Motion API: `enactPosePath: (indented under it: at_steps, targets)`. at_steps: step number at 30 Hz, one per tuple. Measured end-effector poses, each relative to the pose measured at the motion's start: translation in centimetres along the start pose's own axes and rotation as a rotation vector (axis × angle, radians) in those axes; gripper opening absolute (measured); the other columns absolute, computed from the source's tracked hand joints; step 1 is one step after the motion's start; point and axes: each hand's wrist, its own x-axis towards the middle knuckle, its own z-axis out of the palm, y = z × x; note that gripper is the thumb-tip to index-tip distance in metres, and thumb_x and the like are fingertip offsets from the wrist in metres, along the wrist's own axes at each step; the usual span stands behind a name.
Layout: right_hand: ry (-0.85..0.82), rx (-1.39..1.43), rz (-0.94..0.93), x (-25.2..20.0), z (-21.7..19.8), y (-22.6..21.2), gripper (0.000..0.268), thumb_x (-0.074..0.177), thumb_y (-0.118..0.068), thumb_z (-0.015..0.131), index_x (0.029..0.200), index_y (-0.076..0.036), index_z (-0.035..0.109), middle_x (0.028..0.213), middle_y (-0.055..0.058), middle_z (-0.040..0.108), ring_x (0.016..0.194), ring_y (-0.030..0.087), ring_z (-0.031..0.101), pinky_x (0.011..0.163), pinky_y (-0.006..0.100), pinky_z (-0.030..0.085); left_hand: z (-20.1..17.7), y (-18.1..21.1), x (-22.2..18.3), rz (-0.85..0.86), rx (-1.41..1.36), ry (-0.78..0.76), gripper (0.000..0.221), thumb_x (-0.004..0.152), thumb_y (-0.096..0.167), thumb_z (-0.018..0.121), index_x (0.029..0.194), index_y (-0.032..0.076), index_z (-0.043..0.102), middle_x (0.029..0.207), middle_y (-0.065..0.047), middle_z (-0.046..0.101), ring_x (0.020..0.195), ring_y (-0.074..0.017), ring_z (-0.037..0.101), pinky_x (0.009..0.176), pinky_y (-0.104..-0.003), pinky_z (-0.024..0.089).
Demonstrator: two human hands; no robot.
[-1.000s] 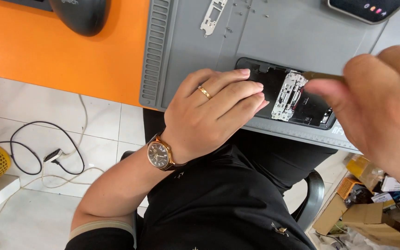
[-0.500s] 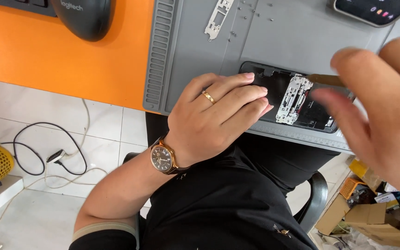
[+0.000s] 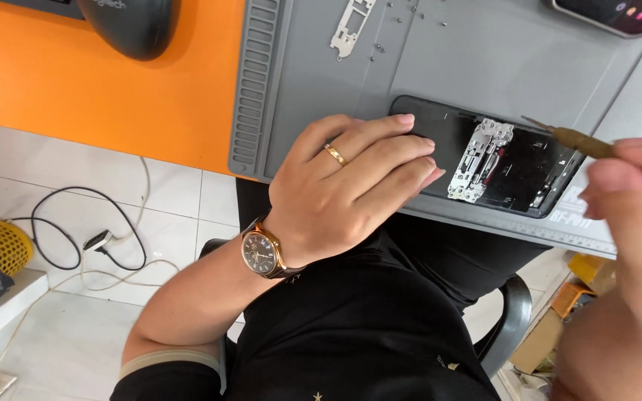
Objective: The person uses a screwdriver to remove screws from a disassembled smartphone placed on a grey anti-static mat. They carefully unscrew components, place the screws on the mat, and manipulate small internal parts of the device.
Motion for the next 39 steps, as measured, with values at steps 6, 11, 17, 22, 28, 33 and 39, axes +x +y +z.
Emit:
enactPosePath:
  at_steps: [6,11,17,22,28,33,39]
  targets:
    - [0.078,0.474,-0.335,0.8,4.3,3.3,0.05,0.131,-0.052,0.041,0.134,-0.002,0.04,0.096,0.024,0.061,0.083,0.036,0.074,0.081,0.043,0.068,0.1,0.1,0.2,0.001,-0.028,-0.009,0.012,0.108,0.017,0.086,0.097,0.017,0.082,0.11,0.002,0.082,0.113,-0.0195,0.077,0.09,-0.035,0.055]
    - [0.148,0.201,-0.697,1.6,6.3,-1.8,0.054,0.124,-0.011,0.036,0.087,0.017,0.063,0.085,0.025,0.066,0.075,0.04,0.079,0.07,0.038,0.058,-0.1,0.0,-0.1,-0.008,-0.026,-0.021,0.008,0.109,0.019,0.086,0.101,0.017,0.084,0.114,0.003,0.082,0.116,-0.0191,0.076,0.093,-0.036,0.055]
    - [0.156,0.24,-0.706,1.3,7.1,-2.3,0.054,0.122,-0.021,0.037,0.086,0.017,0.052,0.085,0.035,0.072,0.074,0.043,0.078,0.066,0.04,0.058,0.0,-0.1,-0.4,-0.004,-0.028,-0.013,0.011,0.109,0.021,0.087,0.099,0.019,0.084,0.115,0.005,0.081,0.117,-0.0189,0.076,0.093,-0.036,0.055]
    - [0.197,0.31,-0.692,1.1,7.7,-2.1,0.045,0.123,-0.024,0.04,0.102,0.015,0.037,0.081,0.033,0.065,0.075,0.047,0.079,0.063,0.042,0.059,0.0,-0.1,-0.3,-0.011,-0.05,-0.015,0.01,0.11,0.019,0.085,0.1,0.018,0.085,0.115,0.003,0.081,0.117,-0.0198,0.075,0.093,-0.036,0.055]
    - [0.193,0.359,-0.692,0.9,8.0,-1.7,0.044,0.123,-0.025,0.042,0.104,0.015,0.038,0.086,0.026,0.054,0.081,0.05,0.081,0.069,0.049,0.069,0.0,0.0,-0.2,-0.015,-0.066,-0.013,0.01,0.11,0.017,0.082,0.1,0.018,0.085,0.115,0.003,0.081,0.117,-0.0202,0.075,0.092,-0.036,0.056]
    - [0.206,0.341,-0.699,0.8,7.9,-1.8,0.046,0.124,-0.024,0.041,0.101,0.016,0.04,0.093,0.028,0.054,0.08,0.051,0.081,0.069,0.049,0.07,0.0,-0.1,-0.2,-0.005,-0.05,-0.016,0.007,0.11,0.019,0.085,0.103,0.018,0.085,0.116,0.004,0.08,0.117,-0.0197,0.075,0.092,-0.036,0.056]
    - [0.227,0.408,-0.792,1.9,6.7,1.4,0.037,0.128,-0.025,0.035,0.107,0.005,0.032,0.085,0.032,0.059,0.083,0.051,0.079,0.058,0.045,0.06,-0.1,-0.1,-0.3,-0.005,-0.022,-0.027,0.008,0.11,0.024,0.088,0.106,0.018,0.084,0.117,0.004,0.081,0.116,-0.0186,0.077,0.092,-0.036,0.055]
